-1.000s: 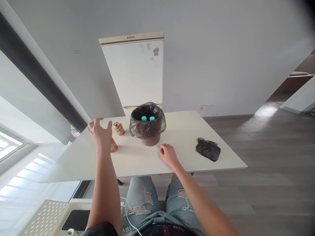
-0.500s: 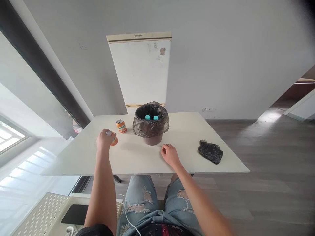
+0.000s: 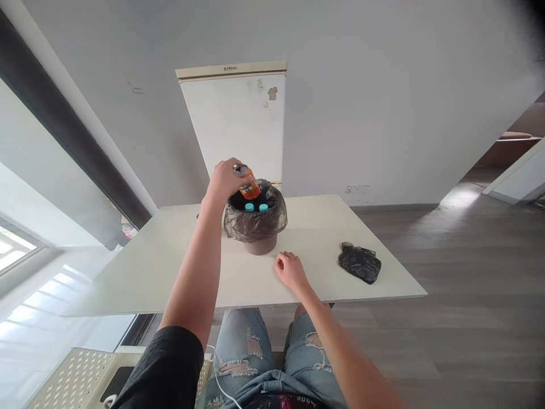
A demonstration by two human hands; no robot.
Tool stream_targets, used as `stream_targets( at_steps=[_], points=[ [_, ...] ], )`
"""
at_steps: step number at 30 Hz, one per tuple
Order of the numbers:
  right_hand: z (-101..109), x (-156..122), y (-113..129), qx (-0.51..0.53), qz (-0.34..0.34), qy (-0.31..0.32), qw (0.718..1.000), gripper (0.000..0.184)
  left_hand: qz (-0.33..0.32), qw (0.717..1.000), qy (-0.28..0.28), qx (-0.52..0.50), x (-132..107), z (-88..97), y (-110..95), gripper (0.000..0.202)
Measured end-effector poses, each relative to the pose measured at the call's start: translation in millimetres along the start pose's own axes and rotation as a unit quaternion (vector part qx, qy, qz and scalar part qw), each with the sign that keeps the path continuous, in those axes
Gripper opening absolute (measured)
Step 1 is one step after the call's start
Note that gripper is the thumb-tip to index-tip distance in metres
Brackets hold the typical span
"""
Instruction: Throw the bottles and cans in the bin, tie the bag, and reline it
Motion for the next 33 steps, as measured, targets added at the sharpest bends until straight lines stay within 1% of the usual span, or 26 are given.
stream_targets(
  at_steps=[2,4,6,7,8,9,10,12,14,15,16,17,19,21,22,24,26,28,30,31,33],
  points=[
    [0,0,0,0.001,-0.001,0.0,1.0,0.017,0.006,0.996,0.082,0.022,10,-21.4,0,0.052],
    [0,1,0,0.003,-0.003,-0.001,1.0,0.017,0.011,0.988,0.143,0.047,13,-38.0,1,0.056],
    [1,1,0,0.005,-0.004,-0.001,1.0,0.016,0.014,0.981,0.186,0.053,12,-48.7,3,0.064],
    [1,2,0,0.006,-0.005,-0.001,1.0,0.016,0.016,0.98,0.19,0.048,11,-51.3,5,0.067],
    [1,2,0,0.006,-0.006,0.0,1.0,0.016,0.019,0.982,0.182,0.039,11,-51.9,7,0.068],
    [1,2,0,0.007,-0.006,0.001,1.0,0.016,0.022,0.987,0.158,0.028,10,-50.5,11,0.066],
    [1,1,0,0.007,-0.006,0.002,1.0,0.016,0.022,0.992,0.12,0.019,11,-47.0,16,0.059],
    [2,1,1,0.008,-0.005,0.004,1.0,0.017,0.025,0.999,0.023,0.013,12,-35.7,34,0.041],
    [2,1,0,0.008,-0.004,0.004,1.0,0.017,0.042,0.996,-0.072,0.033,12,-22.0,62,0.029],
    [2,1,0,0.008,-0.004,0.004,1.0,0.017,0.065,0.991,-0.109,0.053,10,-15.5,79,0.027],
    [2,1,0,0.009,-0.004,0.004,1.0,0.017,0.096,0.985,-0.125,0.075,7,-10.4,97,0.027],
    [1,1,-1,0.009,-0.005,0.004,1.0,0.017,0.14,0.978,-0.123,0.094,3,-6.9,117,0.031],
    [0,2,-1,0.01,-0.006,0.004,1.0,0.017,0.237,0.96,-0.1,0.109,-10,-4.6,156,0.047],
    [-1,2,-2,0.012,-0.006,0.005,1.0,0.017,0.295,0.947,-0.052,0.111,-24,-9.6,189,0.067],
    [-1,2,-2,0.013,-0.006,0.006,1.0,0.016,0.304,0.946,-0.02,0.109,-30,-14.5,202,0.075],
    [-2,2,-3,0.014,-0.007,0.008,1.0,0.016,0.29,0.951,0.043,0.103,-41,-27.4,221,0.084],
    [-2,2,-2,0.013,-0.007,0.01,1.0,0.015,0.265,0.955,0.088,0.097,-48,-41.3,232,0.081],
    [-2,2,-2,0.011,-0.007,0.011,1.0,0.015,0.249,0.958,0.106,0.093,-52,-52.8,236,0.065],
    [-1,2,-1,0.009,-0.008,0.01,1.0,0.016,0.249,0.958,0.107,0.093,-53,-60.0,236,0.049],
    [-1,2,-1,0.008,-0.009,0.009,1.0,0.016,0.252,0.957,0.106,0.094,-53,-61.7,235,0.044],
    [-1,2,0,0.008,-0.01,0.007,1.0,0.016,0.267,0.954,0.099,0.098,-53,-59.7,230,0.043]
  ],
)
Point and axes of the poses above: each hand's wrist, its own x-axis towards the middle knuckle, its own z-axis out of the back of the hand, y = z × x, the point moved 2 cm from there along x, towards the middle knuckle, and after that the axes turned 2 degrees about -z, right-handed, at the moved point
